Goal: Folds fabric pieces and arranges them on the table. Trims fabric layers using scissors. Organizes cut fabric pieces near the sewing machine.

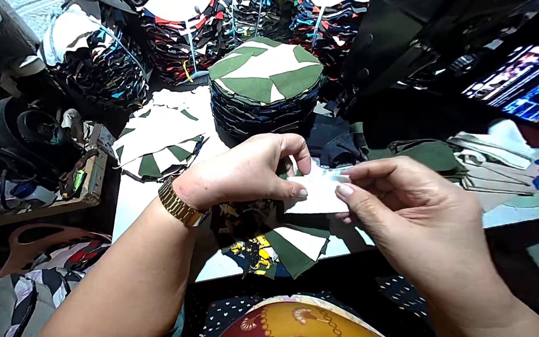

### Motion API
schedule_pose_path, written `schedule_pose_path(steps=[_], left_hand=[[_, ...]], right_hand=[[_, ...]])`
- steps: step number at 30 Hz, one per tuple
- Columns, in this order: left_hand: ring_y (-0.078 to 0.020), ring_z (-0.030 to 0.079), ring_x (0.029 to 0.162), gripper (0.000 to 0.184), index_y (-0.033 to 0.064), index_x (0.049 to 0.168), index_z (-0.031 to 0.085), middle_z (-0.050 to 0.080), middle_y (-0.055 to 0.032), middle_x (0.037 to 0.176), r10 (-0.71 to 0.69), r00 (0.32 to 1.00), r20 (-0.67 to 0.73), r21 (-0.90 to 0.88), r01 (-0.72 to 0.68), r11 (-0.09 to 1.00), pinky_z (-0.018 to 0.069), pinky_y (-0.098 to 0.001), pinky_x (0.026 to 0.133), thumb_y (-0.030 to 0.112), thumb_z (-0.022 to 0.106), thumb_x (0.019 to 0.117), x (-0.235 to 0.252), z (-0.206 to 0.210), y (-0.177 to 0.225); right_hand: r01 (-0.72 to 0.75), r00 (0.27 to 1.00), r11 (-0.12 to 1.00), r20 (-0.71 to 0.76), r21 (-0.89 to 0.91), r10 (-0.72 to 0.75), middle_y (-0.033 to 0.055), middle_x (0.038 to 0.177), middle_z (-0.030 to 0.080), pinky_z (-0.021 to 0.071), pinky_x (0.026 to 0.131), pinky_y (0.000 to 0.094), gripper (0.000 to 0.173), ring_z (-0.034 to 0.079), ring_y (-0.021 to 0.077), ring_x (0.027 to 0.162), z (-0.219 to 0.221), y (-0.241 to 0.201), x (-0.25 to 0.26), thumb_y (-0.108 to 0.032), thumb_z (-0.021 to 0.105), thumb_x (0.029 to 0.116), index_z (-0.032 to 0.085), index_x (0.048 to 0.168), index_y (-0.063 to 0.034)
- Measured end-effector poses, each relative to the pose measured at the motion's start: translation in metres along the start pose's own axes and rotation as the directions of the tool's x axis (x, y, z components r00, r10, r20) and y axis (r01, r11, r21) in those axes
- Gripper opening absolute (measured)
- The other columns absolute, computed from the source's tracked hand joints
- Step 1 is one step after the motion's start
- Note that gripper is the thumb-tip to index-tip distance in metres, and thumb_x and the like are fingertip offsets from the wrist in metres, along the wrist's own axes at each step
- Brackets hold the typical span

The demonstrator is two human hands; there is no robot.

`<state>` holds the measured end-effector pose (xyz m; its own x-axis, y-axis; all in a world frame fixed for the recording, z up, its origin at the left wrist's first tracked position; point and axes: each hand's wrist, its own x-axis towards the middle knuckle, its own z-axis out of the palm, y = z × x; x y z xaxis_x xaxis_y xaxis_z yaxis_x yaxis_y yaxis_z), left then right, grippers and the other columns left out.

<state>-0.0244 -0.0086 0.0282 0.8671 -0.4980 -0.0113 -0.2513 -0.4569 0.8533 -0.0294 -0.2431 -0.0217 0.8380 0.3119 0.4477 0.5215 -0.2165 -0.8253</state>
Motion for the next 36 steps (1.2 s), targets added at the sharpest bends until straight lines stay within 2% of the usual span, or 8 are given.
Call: schedule_pose_path(steps=[6, 11, 14, 17, 21, 25, 31, 36], left_hand=[[-0.0068, 0.06, 0.067, 0.027, 0.0067, 0.11, 0.064, 0.063, -0.0014, 0.078, -0.116, 0.993, 0.027, 0.249, 0.106, 0.963, 0.0512, -0.022, 0.063, 0.012, 0.08, 0.089, 0.004, 0.005, 0.0], [-0.0098, 0.059, 0.071, 0.03, 0.0113, 0.11, 0.065, 0.063, 0.0003, 0.084, -0.193, 0.981, 0.02, 0.484, 0.16, 0.86, 0.0513, -0.029, 0.066, 0.023, 0.082, 0.088, 0.005, 0.012, 0.001], [-0.0152, 0.063, 0.075, 0.039, 0.0104, 0.115, 0.065, 0.065, -0.0033, 0.087, -0.202, 0.979, -0.041, 0.516, 0.193, 0.835, 0.0546, -0.0369, 0.069, 0.027, 0.084, 0.0857, 0.003, 0.009, 0.004], [-0.0114, 0.062, 0.072, 0.035, 0.0073, 0.113, 0.065, 0.066, -0.0041, 0.087, -0.117, 0.981, -0.152, 0.375, 0.167, 0.912, 0.0536, -0.0307, 0.067, 0.026, 0.081, 0.0888, 0.001, 0.0, -0.001], [-0.0051, 0.059, 0.061, 0.018, 0.0074, 0.107, 0.064, 0.066, -0.0013, 0.08, -0.068, 0.96, -0.27, -0.019, 0.065, 0.998, 0.0497, -0.0192, 0.056, 0.022, 0.07, 0.0983, 0.003, -0.001, -0.007], [-0.0042, 0.05, 0.051, 0.012, 0.0038, 0.105, 0.062, 0.06, -0.0036, 0.072, -0.143, 0.962, -0.231, -0.365, 0.051, 0.93, 0.0387, -0.0153, 0.044, 0.016, 0.061, 0.1036, 0.005, 0.008, -0.002], [-0.0048, 0.054, 0.055, 0.023, 0.0039, 0.12, 0.057, 0.06, -0.005, 0.076, -0.234, 0.965, -0.118, -0.645, 0.104, 0.757, 0.0447, -0.0143, 0.047, 0.021, 0.045, 0.1105, 0.006, 0.015, 0.005], [-0.0134, 0.064, 0.066, 0.035, 0.0069, 0.13, 0.055, 0.065, -0.0098, 0.086, -0.381, 0.923, 0.056, -0.909, 0.205, 0.363, 0.0547, -0.0244, 0.058, 0.027, 0.039, 0.1069, 0.01, 0.02, 0.011]], right_hand=[[0.153, 0.988, 0.932, 0.062, -0.329, -0.14, 0.0003, 0.086, 0.066, 0.0555, 0.063, 0.0169, 0.015, 0.063, 0.0013, 0.07, 0.014, 0.019, -0.002, -0.014, 0.065, 0.0949, 0.067, 0.107, -0.0061], [0.295, 0.955, 0.786, 0.174, -0.543, -0.238, 0.007, 0.079, 0.062, 0.0499, 0.054, 0.0349, 0.014, 0.061, 0.0188, 0.064, 0.017, 0.023, -0.001, -0.018, 0.063, 0.0962, 0.065, 0.095, -0.0042], [0.311, 0.95, 0.791, 0.166, -0.527, -0.264, 0.0077, 0.081, 0.059, 0.0485, 0.056, 0.0346, 0.014, 0.059, 0.0193, 0.068, 0.008, 0.015, 0.006, -0.016, 0.064, 0.0958, 0.065, 0.089, -0.0042], [0.403, 0.914, 0.825, 0.217, -0.397, -0.342, 0.0059, 0.088, 0.062, 0.0521, 0.065, 0.0265, 0.013, 0.061, 0.0131, 0.077, 0.003, 0.009, 0.011, -0.009, 0.063, 0.0944, 0.074, 0.096, -0.0036], [0.527, 0.807, 0.811, 0.45, -0.254, -0.384, 0.0014, 0.096, 0.063, 0.0529, 0.072, 0.0283, 0.023, 0.061, 0.0135, 0.087, 0.011, 0.017, 0.011, -0.014, 0.06, 0.095, 0.079, 0.108, -0.0134], [0.55, 0.79, 0.757, 0.514, -0.352, -0.335, 0.0004, 0.087, 0.057, 0.0484, 0.061, 0.0283, 0.025, 0.057, 0.0144, 0.077, 0.015, 0.014, 0.004, -0.021, 0.058, 0.0934, 0.08, 0.103, -0.0157], [0.392, 0.876, 0.836, 0.433, -0.384, -0.212, -0.0059, 0.086, 0.053, 0.0444, 0.052, 0.0156, 0.029, 0.051, 0.0002, 0.066, 0.013, 0.0, -0.007, -0.033, 0.054, 0.1008, 0.079, 0.106, -0.0172], [0.393, 0.873, 0.834, 0.442, -0.387, -0.206, -0.0006, 0.097, 0.061, 0.0538, 0.063, 0.0247, 0.021, 0.062, 0.0077, 0.082, 0.015, 0.014, -0.014, -0.03, 0.056, 0.0945, 0.074, 0.089, -0.0198]])
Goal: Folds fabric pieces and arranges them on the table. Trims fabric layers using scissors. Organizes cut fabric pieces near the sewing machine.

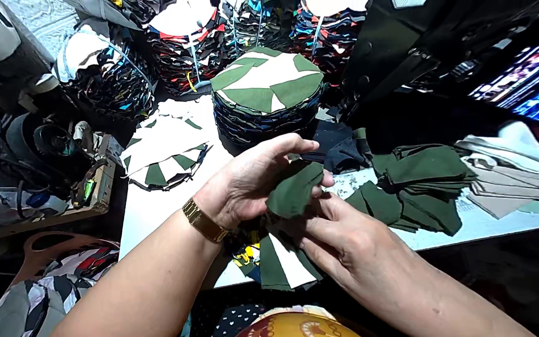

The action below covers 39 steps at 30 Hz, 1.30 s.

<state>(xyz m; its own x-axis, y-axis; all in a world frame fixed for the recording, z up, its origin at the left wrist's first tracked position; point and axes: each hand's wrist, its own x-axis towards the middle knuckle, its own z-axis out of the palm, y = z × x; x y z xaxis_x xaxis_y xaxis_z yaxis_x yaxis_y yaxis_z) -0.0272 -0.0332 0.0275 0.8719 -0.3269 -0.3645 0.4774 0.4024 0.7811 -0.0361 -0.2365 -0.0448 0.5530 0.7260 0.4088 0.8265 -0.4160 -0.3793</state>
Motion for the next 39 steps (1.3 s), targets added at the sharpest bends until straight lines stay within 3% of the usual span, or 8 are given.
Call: schedule_pose_path(steps=[4, 7, 10, 13, 17, 26, 32, 39], left_hand=[[-0.0243, 0.072, 0.086, 0.043, 0.0069, 0.149, 0.042, 0.068, -0.0193, 0.109, -0.012, 1.0, -0.01, -0.143, 0.011, 0.99, 0.0606, -0.036, 0.076, 0.017, 0.037, 0.1071, 0.0, 0.004, -0.003], [-0.0279, 0.073, 0.093, 0.045, 0.0106, 0.153, 0.035, 0.068, -0.0212, 0.118, -0.028, 1.0, -0.013, -0.223, 0.025, 0.975, 0.0604, -0.0396, 0.083, 0.015, 0.035, 0.1082, -0.002, 0.009, -0.005], [-0.0329, 0.071, 0.104, 0.047, 0.0136, 0.156, 0.027, 0.063, -0.0236, 0.127, -0.016, 0.996, 0.088, -0.254, 0.038, 0.967, 0.0579, -0.0455, 0.09, 0.012, 0.029, 0.109, 0.003, 0.006, -0.009], [-0.0236, 0.072, 0.092, 0.05, 0.0106, 0.155, 0.033, 0.066, -0.0191, 0.118, -0.016, 1.0, -0.006, -0.254, 0.014, 0.967, 0.0601, -0.035, 0.08, 0.006, 0.035, 0.1048, -0.006, 0.017, -0.011], [-0.0231, 0.07, 0.095, 0.055, 0.0135, 0.158, 0.028, 0.064, -0.0204, 0.123, -0.018, 1.0, 0.015, -0.274, 0.022, 0.962, 0.058, -0.0339, 0.078, 0.004, 0.037, 0.1043, 0.002, 0.011, -0.016], [-0.0236, 0.069, 0.095, 0.057, 0.0134, 0.158, 0.031, 0.063, -0.0212, 0.123, -0.032, 0.998, -0.05, -0.285, 0.016, 0.958, 0.0575, -0.0336, 0.077, 0.0, 0.038, 0.1028, 0.007, 0.012, -0.017], [-0.0226, 0.069, 0.094, 0.054, 0.0123, 0.155, 0.033, 0.064, -0.02, 0.12, -0.039, 0.998, -0.059, -0.3, 0.019, 0.954, 0.0575, -0.0329, 0.078, 0.001, 0.039, 0.1025, 0.006, 0.012, -0.017], [-0.0198, 0.07, 0.089, 0.05, 0.0101, 0.152, 0.036, 0.065, -0.0164, 0.111, -0.031, 0.997, -0.077, -0.289, 0.007, 0.957, 0.0583, -0.032, 0.076, 0.001, 0.038, 0.1028, 0.006, 0.014, -0.018]], right_hand=[[-0.007, 1.0, 0.974, 0.015, 0.225, 0.004, -0.0083, 0.094, 0.059, 0.0534, 0.065, 0.0153, 0.023, 0.059, -0.0028, 0.082, -0.022, 0.014, -0.004, -0.039, 0.06, 0.0972, 0.075, 0.091, -0.0217], [-0.007, 0.994, 0.977, -0.106, 0.215, 0.03, -0.0109, 0.086, 0.063, 0.0536, 0.064, 0.0174, 0.019, 0.06, -0.0021, 0.076, -0.054, 0.018, -0.006, -0.03, 0.06, 0.0968, 0.075, 0.09, -0.0196], [-0.001, 0.962, 0.977, -0.266, 0.215, 0.059, -0.0065, 0.098, 0.066, 0.0564, 0.071, 0.0203, 0.013, 0.063, 0.002, 0.084, -0.07, 0.009, -0.007, -0.026, 0.067, 0.0953, 0.075, 0.096, -0.0162], [0.115, 0.966, 0.981, -0.248, 0.156, -0.073, 0.0016, 0.114, 0.067, 0.0559, 0.088, 0.0273, 0.02, 0.064, 0.0092, 0.105, -0.063, -0.003, -0.001, -0.027, 0.068, 0.0961, 0.075, 0.107, -0.0123], [0.203, 0.955, 0.979, -0.225, 0.027, -0.192, 0.0063, 0.105, 0.067, 0.0526, 0.085, 0.0323, 0.022, 0.062, 0.0155, 0.101, -0.036, -0.011, 0.008, -0.028, 0.067, 0.097, 0.076, 0.103, -0.0081], [0.203, 0.942, 0.978, -0.263, -0.053, -0.21, 0.0091, 0.097, 0.067, 0.0521, 0.072, 0.0309, 0.017, 0.064, 0.0187, 0.092, -0.028, -0.009, 0.014, -0.014, 0.058, 0.0965, 0.073, 0.092, -0.0047], [0.197, 0.954, 0.977, -0.213, -0.081, -0.21, 0.0108, 0.101, 0.066, 0.0544, 0.083, 0.0371, 0.023, 0.064, 0.025, 0.103, -0.025, -0.008, 0.013, -0.026, 0.064, 0.0971, 0.072, 0.099, -0.0048], [0.11, 0.971, 0.985, -0.224, 0.136, -0.078, -0.0004, 0.104, 0.068, 0.0547, 0.084, 0.0226, 0.018, 0.064, 0.0079, 0.101, -0.034, -0.004, 0.012, -0.02, 0.062, 0.0971, 0.078, 0.099, -0.0121]])
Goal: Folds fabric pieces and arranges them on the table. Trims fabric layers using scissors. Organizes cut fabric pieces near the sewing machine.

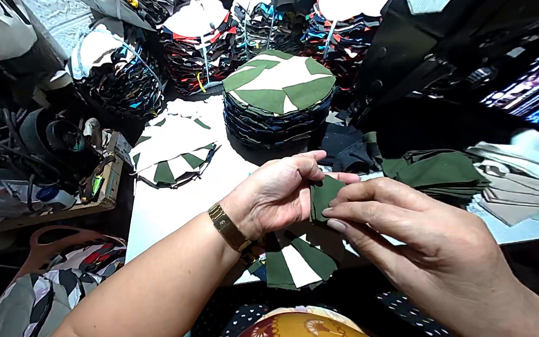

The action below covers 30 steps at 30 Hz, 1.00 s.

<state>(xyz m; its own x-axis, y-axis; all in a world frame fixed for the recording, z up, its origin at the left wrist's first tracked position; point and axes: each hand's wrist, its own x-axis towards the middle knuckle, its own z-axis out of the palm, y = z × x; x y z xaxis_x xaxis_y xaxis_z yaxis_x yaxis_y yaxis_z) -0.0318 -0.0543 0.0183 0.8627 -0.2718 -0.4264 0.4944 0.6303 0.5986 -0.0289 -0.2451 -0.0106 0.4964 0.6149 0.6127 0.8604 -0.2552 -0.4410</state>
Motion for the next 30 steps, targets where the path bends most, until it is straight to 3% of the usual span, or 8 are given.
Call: schedule_pose_path(steps=[5, 8, 11, 14, 16, 20, 27, 30], left_hand=[[-0.0152, 0.065, 0.089, 0.05, 0.0095, 0.15, 0.045, 0.064, -0.013, 0.114, -0.004, 1.0, 0.009, 0.075, 0.003, 0.997, 0.0545, -0.0275, 0.073, 0.0, 0.041, 0.1011, 0.0, -0.002, 0.001], [-0.0189, 0.069, 0.09, 0.037, 0.0077, 0.139, 0.054, 0.067, -0.0125, 0.109, -0.036, 0.993, 0.111, 0.135, 0.021, 0.991, 0.0586, -0.0349, 0.077, 0.021, 0.039, 0.1076, -0.001, -0.005, 0.002], [-0.0237, 0.071, 0.092, 0.046, 0.0046, 0.12, 0.062, 0.069, -0.0131, 0.105, -0.023, 0.975, 0.219, 0.316, -0.049, 0.947, 0.0618, -0.0423, 0.081, 0.041, 0.036, 0.111, -0.005, -0.006, 0.007], [-0.0105, 0.068, 0.068, 0.018, 0.0034, 0.1, 0.062, 0.068, -0.0066, 0.083, 0.046, 0.963, 0.266, 0.516, -0.183, 0.837, 0.0593, -0.0238, 0.061, 0.014, 0.05, 0.1078, -0.008, -0.01, 0.015], [-0.0055, 0.061, 0.058, 0.011, 0.0017, 0.093, 0.061, 0.065, -0.0057, 0.075, 0.077, 0.954, 0.289, 0.613, -0.246, 0.75, 0.0525, -0.0171, 0.052, 0.004, 0.058, 0.103, -0.009, -0.013, 0.02], [-0.0049, 0.055, 0.051, 0.014, 0.0015, 0.087, 0.062, 0.066, -0.0061, 0.068, 0.031, 0.936, 0.351, 0.811, -0.32, 0.489, 0.0425, -0.0163, 0.045, 0.007, 0.064, 0.0999, -0.009, -0.022, 0.032], [-0.0039, 0.057, 0.054, 0.021, 0.0047, 0.078, 0.065, 0.061, -0.0004, 0.064, -0.023, 0.974, 0.227, 0.974, -0.227, 0.006, 0.0464, -0.0187, 0.051, 0.014, 0.073, 0.0959, -0.007, -0.018, 0.031], [-0.0048, 0.055, 0.061, 0.02, 0.0074, 0.081, 0.067, 0.06, 0.0009, 0.069, 0.012, 0.982, 0.191, 0.963, -0.185, -0.197, 0.0451, -0.0222, 0.056, 0.02, 0.076, 0.0941, -0.004, -0.017, 0.026]], right_hand=[[-0.141, 0.984, 0.982, -0.088, 0.126, 0.153, -0.0058, 0.099, 0.071, 0.0599, 0.087, 0.0221, 0.014, 0.069, 0.0043, 0.097, -0.001, 0.001, 0.003, -0.017, 0.059, 0.098, 0.073, 0.1, -0.0119], [-0.258, 0.931, 0.932, -0.193, 0.254, 0.31, -0.0062, 0.097, 0.071, 0.0598, 0.072, 0.0166, 0.015, 0.068, 0.0006, 0.082, -0.002, 0.003, 0.007, -0.01, 0.064, 0.0955, 0.069, 0.11, -0.0097], [-0.256, 0.89, 0.877, -0.254, 0.407, 0.378, -0.0041, 0.104, 0.068, 0.0611, 0.075, 0.0206, 0.029, 0.068, 0.005, 0.086, -0.009, 0.016, 0.009, -0.003, 0.069, 0.09, 0.065, 0.118, -0.0093], [-0.265, 0.873, 0.845, -0.257, 0.465, 0.415, -0.0019, 0.109, 0.066, 0.064, 0.069, 0.025, 0.032, 0.07, 0.0086, 0.085, -0.013, 0.024, 0.006, -0.002, 0.07, 0.0891, 0.064, 0.119, -0.0108], [-0.286, 0.867, 0.84, -0.249, 0.461, 0.432, -0.0015, 0.107, 0.067, 0.0636, 0.064, 0.0248, 0.029, 0.07, 0.009, 0.081, -0.013, 0.023, 0.001, -0.002, 0.068, 0.0897, 0.065, 0.117, -0.0103], [-0.335, 0.89, 0.874, -0.186, 0.353, 0.416, -0.0049, 0.096, 0.071, 0.0615, 0.063, 0.0207, 0.024, 0.069, 0.0054, 0.075, -0.006, 0.01, -0.011, -0.007, 0.068, 0.0904, 0.067, 0.113, -0.012], [-0.279, 0.952, 0.96, -0.126, 0.013, 0.279, -0.0015, 0.093, 0.07, 0.0575, 0.07, 0.0159, 0.014, 0.066, 0.0009, 0.08, 0.015, 0.014, -0.025, -0.013, 0.065, 0.091, 0.074, 0.101, -0.0075], [-0.194, 0.981, 0.959, -0.039, -0.207, 0.19, 0.0028, 0.083, 0.064, 0.053, 0.061, 0.0248, 0.017, 0.063, 0.0108, 0.072, 0.017, 0.016, -0.022, -0.014, 0.061, 0.0926, 0.076, 0.097, -0.0061]])
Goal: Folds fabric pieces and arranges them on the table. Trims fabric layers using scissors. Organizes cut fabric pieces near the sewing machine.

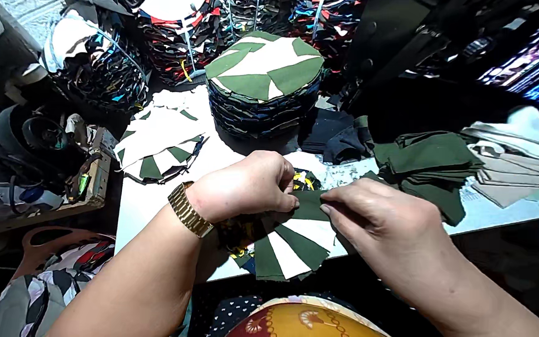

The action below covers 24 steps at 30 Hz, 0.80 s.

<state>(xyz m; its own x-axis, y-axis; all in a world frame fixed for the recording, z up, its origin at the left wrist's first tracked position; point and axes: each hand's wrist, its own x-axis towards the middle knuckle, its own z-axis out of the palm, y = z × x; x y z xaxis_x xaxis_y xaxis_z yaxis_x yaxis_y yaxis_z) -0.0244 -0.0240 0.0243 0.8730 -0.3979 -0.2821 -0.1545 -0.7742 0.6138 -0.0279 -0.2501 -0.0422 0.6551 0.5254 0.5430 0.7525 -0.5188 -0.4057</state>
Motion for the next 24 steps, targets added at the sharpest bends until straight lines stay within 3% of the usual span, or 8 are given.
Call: schedule_pose_path(steps=[4, 7, 10, 15, 17, 19, 22, 24], left_hand=[[-0.0062, 0.061, 0.07, 0.015, 0.012, 0.088, 0.07, 0.065, 0.003, 0.077, -0.043, 0.996, -0.077, 0.163, 0.055, 0.985, 0.0507, -0.0267, 0.063, 0.024, 0.076, 0.0938, -0.003, 0.002, 0.004], [-0.0069, 0.061, 0.066, 0.012, 0.0143, 0.088, 0.069, 0.065, 0.0044, 0.075, 0.016, 0.982, -0.188, 0.188, 0.02, 0.982, 0.0525, -0.0291, 0.061, 0.023, 0.077, 0.0919, -0.007, 0.003, 0.002], [-0.0049, 0.058, 0.059, 0.015, 0.0192, 0.083, 0.068, 0.062, 0.0085, 0.068, 0.068, 0.977, -0.202, 0.208, -0.025, 0.978, 0.0505, -0.0266, 0.053, 0.027, 0.08, 0.0882, -0.005, 0.007, -0.003], [-0.0047, 0.058, 0.059, 0.017, 0.0195, 0.08, 0.067, 0.06, 0.0083, 0.065, 0.018, 0.993, -0.12, 0.178, 0.004, 0.984, 0.0493, -0.0267, 0.054, 0.027, 0.079, 0.0892, -0.001, 0.012, -0.009], [-0.0018, 0.057, 0.057, 0.017, 0.0203, 0.079, 0.067, 0.06, 0.0094, 0.064, 0.066, 0.989, -0.133, 0.08, -0.056, 0.995, 0.0469, -0.0219, 0.052, 0.027, 0.079, 0.0883, 0.001, 0.01, -0.015], [-0.0016, 0.055, 0.054, 0.015, 0.0205, 0.077, 0.067, 0.059, 0.0087, 0.062, 0.091, 0.977, -0.191, -0.071, -0.107, 0.992, 0.0443, -0.0198, 0.048, 0.026, 0.079, 0.0855, 0.002, 0.011, -0.018], [-0.0044, 0.058, 0.054, 0.009, 0.0198, 0.079, 0.071, 0.063, 0.0052, 0.064, 0.124, 0.962, -0.245, -0.298, -0.196, 0.934, 0.0456, -0.0184, 0.047, 0.024, 0.078, 0.084, 0.004, 0.008, -0.016], [-0.0062, 0.055, 0.049, 0.008, 0.0167, 0.081, 0.071, 0.062, 0.0002, 0.062, 0.113, 0.968, -0.224, -0.447, -0.205, 0.87, 0.0435, -0.0174, 0.044, 0.021, 0.076, 0.0852, 0.003, 0.007, -0.012]], right_hand=[[0.031, 0.999, 0.999, 0.027, -0.038, -0.03, 0.0022, 0.083, 0.057, 0.0472, 0.055, 0.0248, 0.018, 0.056, 0.0117, 0.069, -0.007, -0.001, 0.004, -0.011, 0.06, 0.0934, 0.078, 0.097, -0.0073], [0.055, 0.998, 0.998, 0.034, 0.023, -0.056, 0.0028, 0.088, 0.061, 0.0526, 0.062, 0.0287, 0.018, 0.06, 0.0132, 0.075, -0.009, -0.003, 0.005, -0.01, 0.061, 0.0932, 0.078, 0.097, -0.0084], [0.107, 0.983, 0.994, 0.149, 0.022, -0.109, 0.0028, 0.092, 0.063, 0.0554, 0.07, 0.0319, 0.013, 0.062, 0.0172, 0.085, 0.0, -0.001, 0.0, -0.009, 0.062, 0.0942, 0.075, 0.096, -0.0104], [0.031, 0.934, 0.976, 0.341, 0.216, -0.105, 0.0006, 0.107, 0.067, 0.056, 0.083, 0.0251, 0.024, 0.064, 0.0096, 0.096, -0.032, 0.012, 0.003, -0.015, 0.057, 0.1022, 0.075, 0.118, -0.0118], [0.016, 0.98, 0.974, 0.19, 0.227, -0.061, -0.0017, 0.103, 0.069, 0.058, 0.078, 0.0212, 0.021, 0.066, 0.004, 0.09, -0.061, 0.026, 0.007, -0.013, 0.058, 0.1004, 0.077, 0.109, -0.0106], [-0.053, 0.999, 0.998, -0.01, 0.041, 0.054, -0.0012, 0.103, 0.071, 0.0595, 0.079, 0.0245, 0.018, 0.067, 0.005, 0.09, -0.095, 0.048, 0.013, -0.015, 0.061, 0.0982, 0.078, 0.106, -0.0104], [-0.255, 0.954, 0.954, -0.202, -0.16, 0.221, 0.0122, 0.104, 0.071, 0.0578, 0.083, 0.0404, 0.015, 0.069, 0.0202, 0.093, -0.127, 0.096, 0.017, -0.006, 0.065, 0.0964, 0.076, 0.106, -0.0027], [-0.346, 0.93, 0.915, -0.204, -0.208, 0.305, 0.0177, 0.104, 0.07, 0.0567, 0.083, 0.0499, 0.011, 0.068, 0.0284, 0.092, -0.13, 0.13, 0.015, -0.001, 0.067, 0.0956, 0.075, 0.103, 0.0007]])
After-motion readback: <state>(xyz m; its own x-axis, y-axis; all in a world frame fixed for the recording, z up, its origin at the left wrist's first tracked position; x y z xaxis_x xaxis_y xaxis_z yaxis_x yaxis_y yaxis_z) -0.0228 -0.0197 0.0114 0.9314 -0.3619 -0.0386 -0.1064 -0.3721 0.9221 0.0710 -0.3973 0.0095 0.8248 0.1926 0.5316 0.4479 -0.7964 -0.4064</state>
